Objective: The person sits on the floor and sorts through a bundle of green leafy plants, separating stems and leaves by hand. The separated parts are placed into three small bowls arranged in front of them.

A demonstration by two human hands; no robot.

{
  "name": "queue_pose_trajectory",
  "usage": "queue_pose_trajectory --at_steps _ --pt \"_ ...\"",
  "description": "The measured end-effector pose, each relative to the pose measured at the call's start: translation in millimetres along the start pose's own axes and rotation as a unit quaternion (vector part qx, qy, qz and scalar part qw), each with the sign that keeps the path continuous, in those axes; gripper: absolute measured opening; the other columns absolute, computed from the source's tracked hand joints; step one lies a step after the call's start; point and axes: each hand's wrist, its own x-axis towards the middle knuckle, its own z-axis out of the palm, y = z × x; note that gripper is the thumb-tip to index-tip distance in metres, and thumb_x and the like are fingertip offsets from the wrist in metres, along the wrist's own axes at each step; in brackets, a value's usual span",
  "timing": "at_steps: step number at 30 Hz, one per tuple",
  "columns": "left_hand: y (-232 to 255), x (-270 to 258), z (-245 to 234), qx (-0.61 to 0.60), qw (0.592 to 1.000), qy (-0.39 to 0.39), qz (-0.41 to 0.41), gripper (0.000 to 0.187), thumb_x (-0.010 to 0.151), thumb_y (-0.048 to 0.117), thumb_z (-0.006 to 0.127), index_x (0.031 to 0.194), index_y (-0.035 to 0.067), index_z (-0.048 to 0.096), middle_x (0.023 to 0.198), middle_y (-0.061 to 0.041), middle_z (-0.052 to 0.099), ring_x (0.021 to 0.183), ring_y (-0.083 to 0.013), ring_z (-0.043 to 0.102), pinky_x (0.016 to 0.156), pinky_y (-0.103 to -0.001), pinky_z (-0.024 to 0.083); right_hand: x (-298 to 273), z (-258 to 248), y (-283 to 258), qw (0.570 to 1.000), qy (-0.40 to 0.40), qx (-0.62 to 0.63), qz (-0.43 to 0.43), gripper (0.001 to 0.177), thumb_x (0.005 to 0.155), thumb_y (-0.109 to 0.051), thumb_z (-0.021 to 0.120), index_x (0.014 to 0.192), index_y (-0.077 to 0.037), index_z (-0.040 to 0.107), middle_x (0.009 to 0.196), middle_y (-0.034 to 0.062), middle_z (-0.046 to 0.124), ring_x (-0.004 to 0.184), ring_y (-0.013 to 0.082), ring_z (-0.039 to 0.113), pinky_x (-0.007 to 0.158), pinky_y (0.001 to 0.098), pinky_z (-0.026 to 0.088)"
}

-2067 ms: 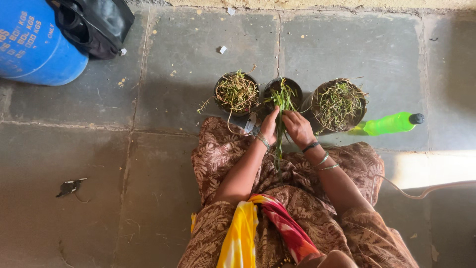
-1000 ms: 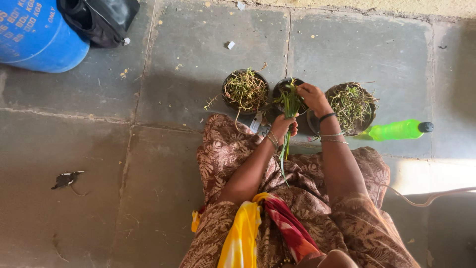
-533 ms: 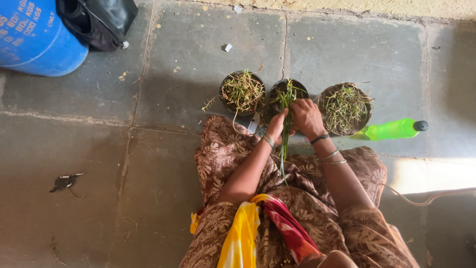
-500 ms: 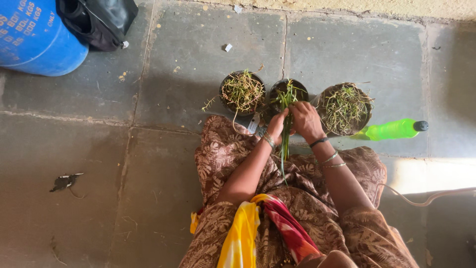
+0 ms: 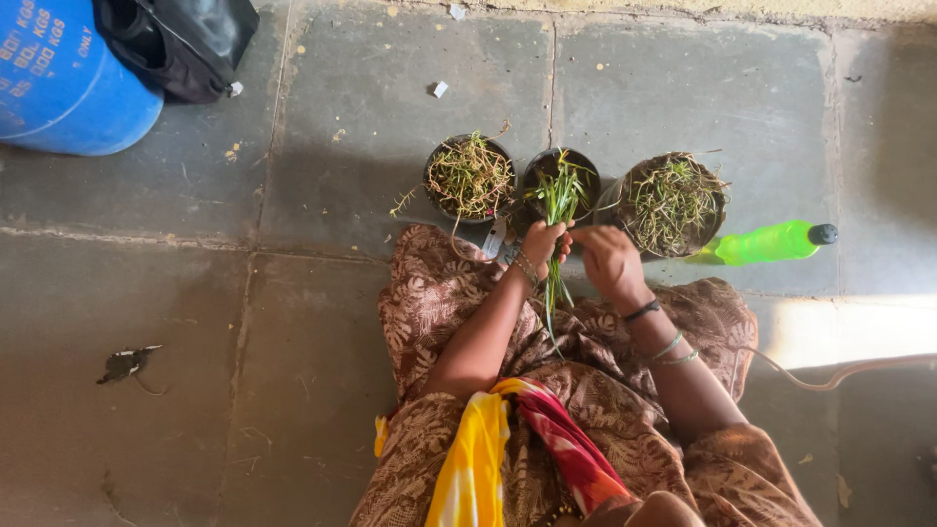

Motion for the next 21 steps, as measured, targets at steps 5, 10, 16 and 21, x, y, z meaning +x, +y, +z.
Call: queue_pose_trajectory --at_steps 5,10,16,21 --pt "14.1 -15.0 10.8 -0.013 1.000 0.001 -0.010 0.028 0.099 0.018 0.056 0.117 -0.002 0.063 0.074 -0.006 0.061 0.057 -0.0151 0.058 0.046 -0.029 0.045 60.9 11.7 60.4 0.989 0.018 0.004 0.147 0.022 0.097 -0.011 0.060 0.111 -0.006 0.076 0.106 0.0178 0.073 0.092 0.0318 0.069 0.083 0.0421 0.057" --pt "13.1 -9.2 4.6 -0.027 0.999 0.008 -0.028 0.024 0.104 0.017 0.054 0.116 -0.002 0.064 0.077 -0.007 0.061 0.059 -0.0154 0.059 0.047 -0.030 0.046 82.4 62.5 88.3 0.976 -0.046 -0.074 0.202 0.018 0.088 -0.022 0.070 0.095 -0.006 0.076 0.099 0.0206 0.071 0.094 0.0386 0.068 0.088 0.0478 0.053" --pt "6.7 -7.8 6.6 -0.003 1.000 0.006 -0.017 0.023 0.104 0.018 0.053 0.113 0.000 0.065 0.074 -0.006 0.060 0.056 -0.0156 0.058 0.045 -0.030 0.044 52.9 60.9 84.7 0.978 0.013 -0.021 0.209 0.018 0.094 -0.022 0.066 0.100 -0.006 0.071 0.101 0.0141 0.073 0.098 0.0356 0.067 0.091 0.0463 0.052" --pt "7.2 -8.1 4.3 -0.017 1.000 -0.001 -0.001 0.020 0.103 0.016 0.055 0.113 0.002 0.065 0.074 -0.006 0.060 0.057 -0.0157 0.058 0.046 -0.031 0.045 61.5 79.1 100.0 0.982 0.076 -0.109 0.132 0.016 0.090 -0.019 0.069 0.099 -0.008 0.075 0.102 0.0161 0.072 0.096 0.0377 0.063 0.086 0.0461 0.051"
